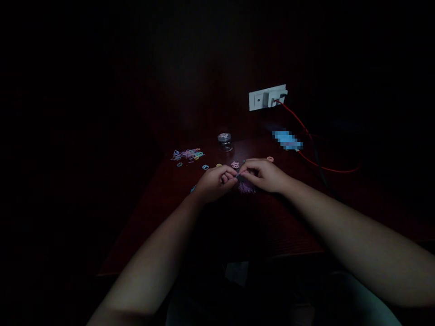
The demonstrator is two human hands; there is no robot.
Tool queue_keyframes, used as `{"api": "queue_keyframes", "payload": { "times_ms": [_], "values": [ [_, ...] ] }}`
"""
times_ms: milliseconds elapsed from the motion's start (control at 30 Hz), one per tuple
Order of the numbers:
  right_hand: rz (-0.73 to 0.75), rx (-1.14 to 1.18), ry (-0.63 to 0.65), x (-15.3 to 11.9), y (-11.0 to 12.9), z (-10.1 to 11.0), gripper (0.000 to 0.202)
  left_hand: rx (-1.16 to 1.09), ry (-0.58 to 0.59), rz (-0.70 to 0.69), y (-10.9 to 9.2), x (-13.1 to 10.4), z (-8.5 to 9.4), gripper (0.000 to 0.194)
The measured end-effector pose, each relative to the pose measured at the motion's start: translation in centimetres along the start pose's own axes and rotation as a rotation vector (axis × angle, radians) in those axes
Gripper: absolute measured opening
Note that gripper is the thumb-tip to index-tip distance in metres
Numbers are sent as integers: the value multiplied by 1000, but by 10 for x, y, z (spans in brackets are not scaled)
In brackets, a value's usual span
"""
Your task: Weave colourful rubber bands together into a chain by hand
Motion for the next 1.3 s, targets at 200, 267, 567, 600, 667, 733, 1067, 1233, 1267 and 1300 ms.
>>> {"api": "queue_keyframes", "payload": {
  "times_ms": [200,267,567,600,667,733,1067,1233,1267,1300],
  "values": [
    [-13,-10,30,-1,-1,-1,17,0,-2,-6,0,0,-2,16],
    [-20,-9,31,-1,-2,-1,16,-3,1,-9,-1,0,-2,16],
    [-26,6,48,-2,0,-1,12,14,8,-36,-4,-1,1,17],
    [-28,12,53,-2,0,-2,12,15,12,-35,-4,-1,1,17],
    [-36,15,51,-2,-2,-3,12,19,22,-33,-4,-1,1,17],
    [-43,10,45,-2,-3,-3,12,22,26,-26,-3,-1,0,18],
    [-34,2,26,-2,-7,1,10,-6,30,39,-2,-1,0,16],
    [-45,-12,13,-2,-12,1,10,-2,25,17,-6,-1,1,14],
    [-47,-13,13,-3,-12,0,10,-2,28,14,-6,-1,1,13],
    [-49,-12,15,-3,-13,0,10,-3,31,13,-6,-1,1,13]
  ]
}}
Point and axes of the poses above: each hand's wrist, its own x-axis towards the middle knuckle, its own z-axis out of the back of the hand, y = z × x, the point moved 5 cm from there along x, towards the middle knuckle, and after that the axes turned 3 degrees about -y, right-handed, at the moved point
